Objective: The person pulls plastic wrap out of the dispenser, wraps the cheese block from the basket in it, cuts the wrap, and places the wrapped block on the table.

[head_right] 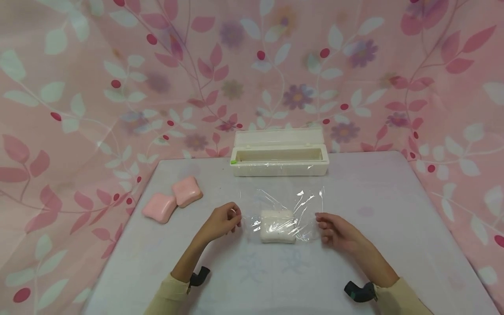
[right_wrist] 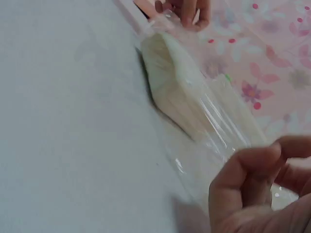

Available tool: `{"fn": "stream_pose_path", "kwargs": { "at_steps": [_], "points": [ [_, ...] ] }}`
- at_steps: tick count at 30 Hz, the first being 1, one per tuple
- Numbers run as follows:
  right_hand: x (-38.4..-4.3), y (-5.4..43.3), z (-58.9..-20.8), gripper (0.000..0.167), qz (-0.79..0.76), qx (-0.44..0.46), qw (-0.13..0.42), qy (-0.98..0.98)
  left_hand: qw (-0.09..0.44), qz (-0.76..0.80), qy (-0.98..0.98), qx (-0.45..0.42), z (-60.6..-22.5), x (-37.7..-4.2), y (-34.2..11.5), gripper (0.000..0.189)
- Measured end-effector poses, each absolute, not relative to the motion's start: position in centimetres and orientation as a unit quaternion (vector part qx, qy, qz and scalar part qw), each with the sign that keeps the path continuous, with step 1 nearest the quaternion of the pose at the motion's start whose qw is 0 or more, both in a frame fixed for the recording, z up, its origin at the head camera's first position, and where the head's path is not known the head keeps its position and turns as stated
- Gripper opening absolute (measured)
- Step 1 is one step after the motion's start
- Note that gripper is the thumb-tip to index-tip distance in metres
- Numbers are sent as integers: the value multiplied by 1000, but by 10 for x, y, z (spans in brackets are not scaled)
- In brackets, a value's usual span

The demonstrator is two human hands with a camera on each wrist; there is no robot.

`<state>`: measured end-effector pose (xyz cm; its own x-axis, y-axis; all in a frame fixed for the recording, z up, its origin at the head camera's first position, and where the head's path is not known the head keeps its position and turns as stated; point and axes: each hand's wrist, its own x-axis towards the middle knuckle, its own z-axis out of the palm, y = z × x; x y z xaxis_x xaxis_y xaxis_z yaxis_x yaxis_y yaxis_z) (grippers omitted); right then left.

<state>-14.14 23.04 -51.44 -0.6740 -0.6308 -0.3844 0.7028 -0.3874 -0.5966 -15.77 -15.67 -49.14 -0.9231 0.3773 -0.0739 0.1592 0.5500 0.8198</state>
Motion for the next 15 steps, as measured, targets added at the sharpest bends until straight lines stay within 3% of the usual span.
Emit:
{"fn": "stream_pose_path", "kwargs": {
  "at_steps": [7,12,15],
  "points": [
    [-138,220,-524,35,-827,148,368,399,121,329,922,162,-506,-171,-146,4],
    [-137,216,-524,32,-813,164,366,423,127,278,936,174,-514,-174,-139,4],
    [-137,215,-520,33,-766,149,344,523,100,250,948,171,-511,-170,-135,2]
  ]
}}
